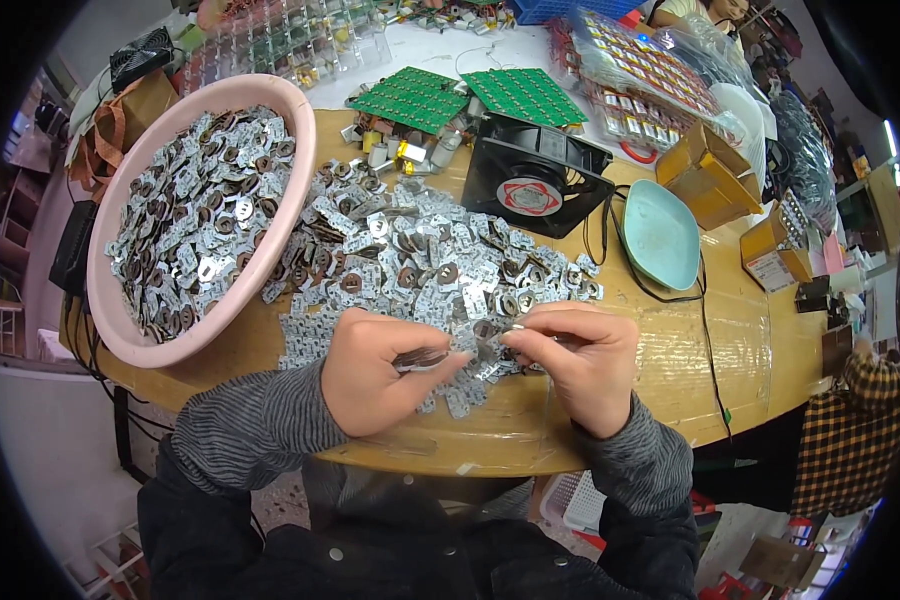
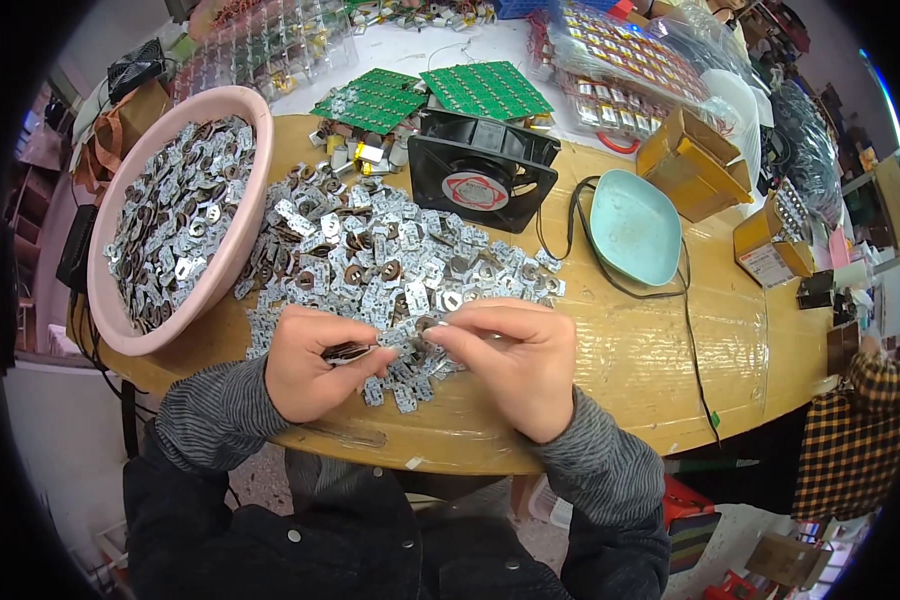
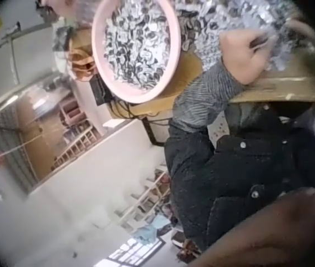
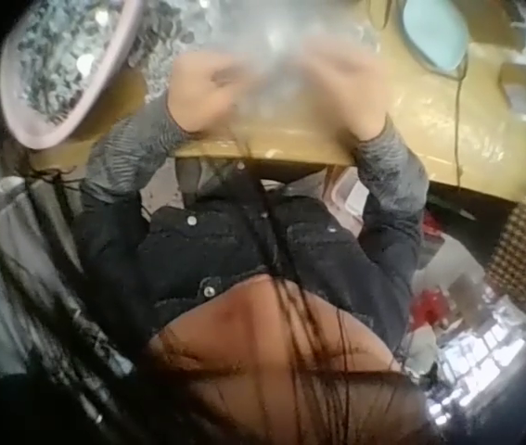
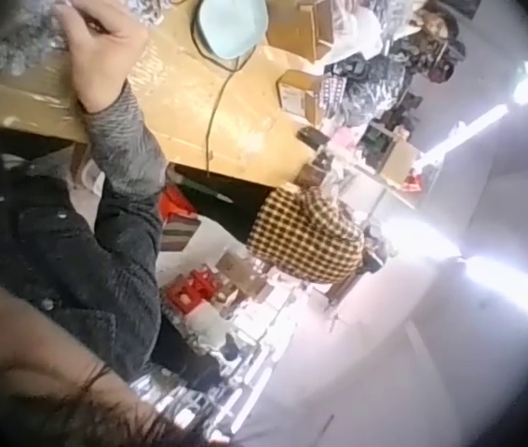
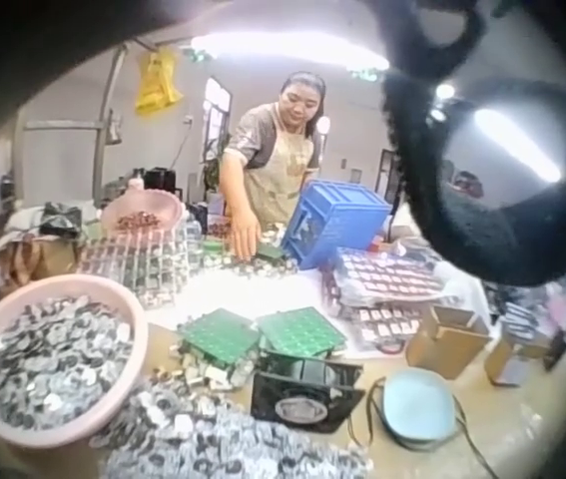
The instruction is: Sorting and inspecting small electronic components in blister packs at a workstation.
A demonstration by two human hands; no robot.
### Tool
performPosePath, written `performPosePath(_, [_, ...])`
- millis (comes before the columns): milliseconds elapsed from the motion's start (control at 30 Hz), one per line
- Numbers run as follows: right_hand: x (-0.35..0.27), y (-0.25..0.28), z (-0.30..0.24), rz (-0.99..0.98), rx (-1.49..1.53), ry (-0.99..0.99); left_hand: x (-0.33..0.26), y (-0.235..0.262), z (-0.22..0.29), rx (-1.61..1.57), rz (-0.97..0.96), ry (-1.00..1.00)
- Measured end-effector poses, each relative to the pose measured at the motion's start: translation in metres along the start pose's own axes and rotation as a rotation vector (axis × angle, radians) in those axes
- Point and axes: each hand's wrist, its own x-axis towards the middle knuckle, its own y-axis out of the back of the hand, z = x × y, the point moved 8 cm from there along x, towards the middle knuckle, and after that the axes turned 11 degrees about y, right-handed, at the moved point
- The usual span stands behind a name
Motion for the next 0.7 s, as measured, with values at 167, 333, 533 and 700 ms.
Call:
performPosePath(167, [-0.004, -0.008, 0.004, -0.041, 0.184, -0.077, -0.003, -0.005, 0.004, -0.012, -0.012, -0.142])
performPosePath(333, [-0.004, -0.02, -0.012, -0.224, -0.046, 0.132, -0.004, -0.005, 0.008, -0.044, -0.078, -0.17])
performPosePath(533, [-0.007, -0.012, -0.009, -0.155, 0.089, 0.038, -0.003, 0.0, 0.01, -0.068, -0.079, -0.156])
performPosePath(700, [-0.007, -0.023, -0.013, -0.267, -0.053, 0.187, -0.006, -0.005, 0.007, -0.062, -0.094, -0.187])
